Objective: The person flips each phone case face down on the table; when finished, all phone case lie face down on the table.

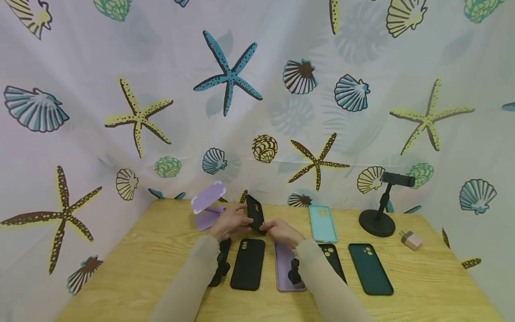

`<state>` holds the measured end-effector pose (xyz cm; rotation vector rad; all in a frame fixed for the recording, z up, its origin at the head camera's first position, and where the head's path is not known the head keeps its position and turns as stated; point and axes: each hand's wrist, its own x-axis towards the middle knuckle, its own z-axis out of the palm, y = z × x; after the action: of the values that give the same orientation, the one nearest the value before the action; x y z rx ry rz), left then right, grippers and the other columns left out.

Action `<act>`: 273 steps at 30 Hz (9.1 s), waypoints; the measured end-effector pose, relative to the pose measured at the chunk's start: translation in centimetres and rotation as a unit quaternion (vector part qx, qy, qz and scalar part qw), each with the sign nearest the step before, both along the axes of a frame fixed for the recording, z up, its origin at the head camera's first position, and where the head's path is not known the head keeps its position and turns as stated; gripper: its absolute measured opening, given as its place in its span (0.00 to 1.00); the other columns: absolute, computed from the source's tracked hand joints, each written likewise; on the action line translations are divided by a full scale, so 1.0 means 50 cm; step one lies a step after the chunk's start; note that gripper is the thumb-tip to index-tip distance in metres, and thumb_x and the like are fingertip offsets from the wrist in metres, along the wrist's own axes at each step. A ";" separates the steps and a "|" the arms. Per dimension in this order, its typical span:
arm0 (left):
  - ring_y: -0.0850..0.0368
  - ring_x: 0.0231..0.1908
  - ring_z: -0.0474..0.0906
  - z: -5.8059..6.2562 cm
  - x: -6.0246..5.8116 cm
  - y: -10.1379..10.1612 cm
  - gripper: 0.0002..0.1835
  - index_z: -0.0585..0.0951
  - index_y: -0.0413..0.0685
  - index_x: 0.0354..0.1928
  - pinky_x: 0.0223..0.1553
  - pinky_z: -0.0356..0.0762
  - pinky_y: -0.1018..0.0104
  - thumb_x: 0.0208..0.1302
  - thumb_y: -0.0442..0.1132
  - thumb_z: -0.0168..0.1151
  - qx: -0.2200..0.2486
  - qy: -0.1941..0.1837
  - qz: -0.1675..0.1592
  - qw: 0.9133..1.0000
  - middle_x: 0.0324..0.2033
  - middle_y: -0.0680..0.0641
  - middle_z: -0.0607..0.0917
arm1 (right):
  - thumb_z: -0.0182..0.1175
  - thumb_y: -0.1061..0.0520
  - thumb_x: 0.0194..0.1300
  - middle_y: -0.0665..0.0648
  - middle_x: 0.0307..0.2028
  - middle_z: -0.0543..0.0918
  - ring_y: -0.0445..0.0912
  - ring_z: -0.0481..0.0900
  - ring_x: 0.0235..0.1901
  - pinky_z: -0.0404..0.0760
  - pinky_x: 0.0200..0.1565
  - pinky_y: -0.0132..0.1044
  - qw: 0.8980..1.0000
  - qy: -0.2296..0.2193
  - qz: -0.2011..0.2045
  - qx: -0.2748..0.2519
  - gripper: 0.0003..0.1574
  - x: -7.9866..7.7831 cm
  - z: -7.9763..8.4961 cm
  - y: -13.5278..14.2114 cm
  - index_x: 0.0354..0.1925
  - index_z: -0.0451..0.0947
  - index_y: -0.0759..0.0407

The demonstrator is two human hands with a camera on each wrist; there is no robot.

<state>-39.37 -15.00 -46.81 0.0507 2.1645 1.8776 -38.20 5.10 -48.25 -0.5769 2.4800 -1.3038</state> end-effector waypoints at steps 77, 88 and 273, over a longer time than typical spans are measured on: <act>0.46 0.43 0.80 0.005 0.012 -0.002 0.17 0.80 0.38 0.56 0.44 0.79 0.53 0.67 0.33 0.61 -0.150 0.031 0.047 0.987 0.51 0.38 0.82 | 0.56 0.67 0.69 0.69 0.53 0.82 0.56 0.82 0.52 0.83 0.50 0.42 0.998 -0.007 -0.004 -0.061 0.23 0.004 -0.003 0.096 0.61 0.73 0.71; 0.47 0.37 0.81 0.017 0.031 0.041 0.13 0.82 0.35 0.50 0.38 0.80 0.56 0.66 0.32 0.62 -0.140 0.079 -0.061 0.985 0.39 0.40 0.85 | 0.60 0.63 0.68 0.63 0.51 0.84 0.52 0.82 0.51 0.82 0.50 0.42 0.999 0.024 -0.009 -0.046 0.22 0.020 0.019 0.153 0.59 0.76 0.66; 0.53 0.38 0.80 0.018 0.061 0.214 0.18 0.81 0.42 0.54 0.38 0.79 0.58 0.62 0.34 0.68 -0.285 0.169 -0.189 0.924 0.41 0.44 0.84 | 0.59 0.62 0.69 0.68 0.42 0.87 0.49 0.87 0.34 0.86 0.34 0.41 0.992 -0.095 -0.049 -0.060 0.22 0.140 0.034 0.283 0.58 0.75 0.72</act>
<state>-36.34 -4.32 -45.89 0.6636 2.6080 1.0404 -31.17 19.27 -46.57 -0.3415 2.3129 -1.4780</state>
